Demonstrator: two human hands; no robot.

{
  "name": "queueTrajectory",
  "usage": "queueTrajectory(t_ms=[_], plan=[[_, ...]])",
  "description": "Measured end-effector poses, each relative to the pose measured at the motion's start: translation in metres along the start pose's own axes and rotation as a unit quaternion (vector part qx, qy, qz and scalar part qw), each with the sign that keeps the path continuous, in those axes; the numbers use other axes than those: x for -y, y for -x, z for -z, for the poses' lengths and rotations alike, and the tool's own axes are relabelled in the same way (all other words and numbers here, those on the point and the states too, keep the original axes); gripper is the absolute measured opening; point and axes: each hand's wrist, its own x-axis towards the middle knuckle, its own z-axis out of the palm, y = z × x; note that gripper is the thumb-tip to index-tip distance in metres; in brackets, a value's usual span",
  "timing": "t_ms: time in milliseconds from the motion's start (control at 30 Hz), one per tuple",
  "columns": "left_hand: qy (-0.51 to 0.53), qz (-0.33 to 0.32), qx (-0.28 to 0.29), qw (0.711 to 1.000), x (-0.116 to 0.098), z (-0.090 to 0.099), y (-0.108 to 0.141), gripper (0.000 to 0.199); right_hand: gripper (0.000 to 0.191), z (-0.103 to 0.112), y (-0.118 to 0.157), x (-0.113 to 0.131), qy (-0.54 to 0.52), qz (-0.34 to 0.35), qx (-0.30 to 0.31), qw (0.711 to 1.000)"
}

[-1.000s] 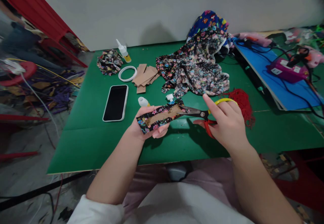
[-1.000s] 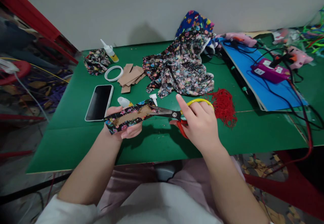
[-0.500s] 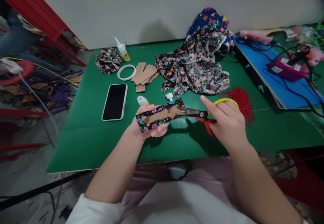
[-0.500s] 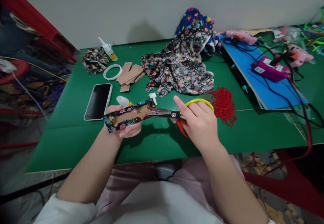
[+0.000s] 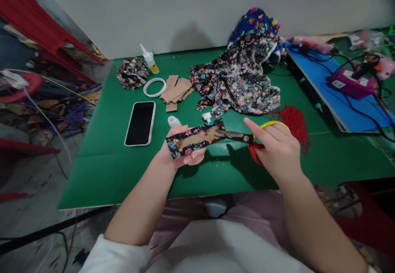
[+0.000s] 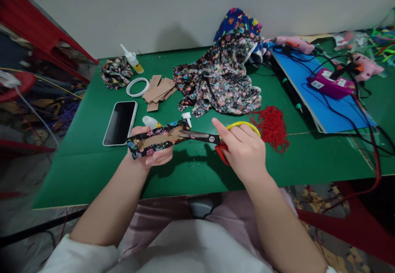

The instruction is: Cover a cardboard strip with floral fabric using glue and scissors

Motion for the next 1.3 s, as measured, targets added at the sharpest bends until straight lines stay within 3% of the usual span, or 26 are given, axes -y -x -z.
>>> queueTrajectory(t_ms=[200,300,500,667,800,933,1067,1300], plan=[[0.006,-0.009,-0.026,1.0,0.0,-0.003,-0.001,0.047,0.051,-0.002,0.001,-0.001,-0.023,-0.001,-0.033,0.999],[0.005,-0.02,-0.038,0.999,-0.001,-0.003,0.0,0.047,0.045,-0.002,0.001,-0.001,-0.093,-0.048,-0.058,0.993],[0.001,-0.025,-0.023,0.999,-0.002,-0.003,0.002,0.048,0.048,-0.003,0.0,0.001,-0.245,-0.218,-0.098,0.94],[0.009,-0.009,0.005,1.0,-0.001,-0.005,0.001,0.047,0.046,-0.007,-0.002,0.007,-0.33,-0.254,-0.074,0.906],[-0.017,-0.003,0.0,1.0,0.0,-0.01,0.0,0.042,0.046,-0.007,0.001,0.008,-0.305,-0.23,-0.066,0.922],[-0.034,0.006,-0.009,0.999,-0.001,-0.011,0.0,0.041,0.053,0.001,0.001,0.006,-0.212,-0.129,-0.033,0.968],[-0.026,-0.005,-0.003,1.0,-0.002,-0.01,0.002,0.038,0.059,0.004,-0.001,0.002,-0.135,-0.047,-0.009,0.99],[-0.041,0.003,-0.02,0.999,-0.002,-0.013,0.001,0.038,0.051,0.001,-0.001,0.001,-0.086,-0.036,-0.015,0.996]])
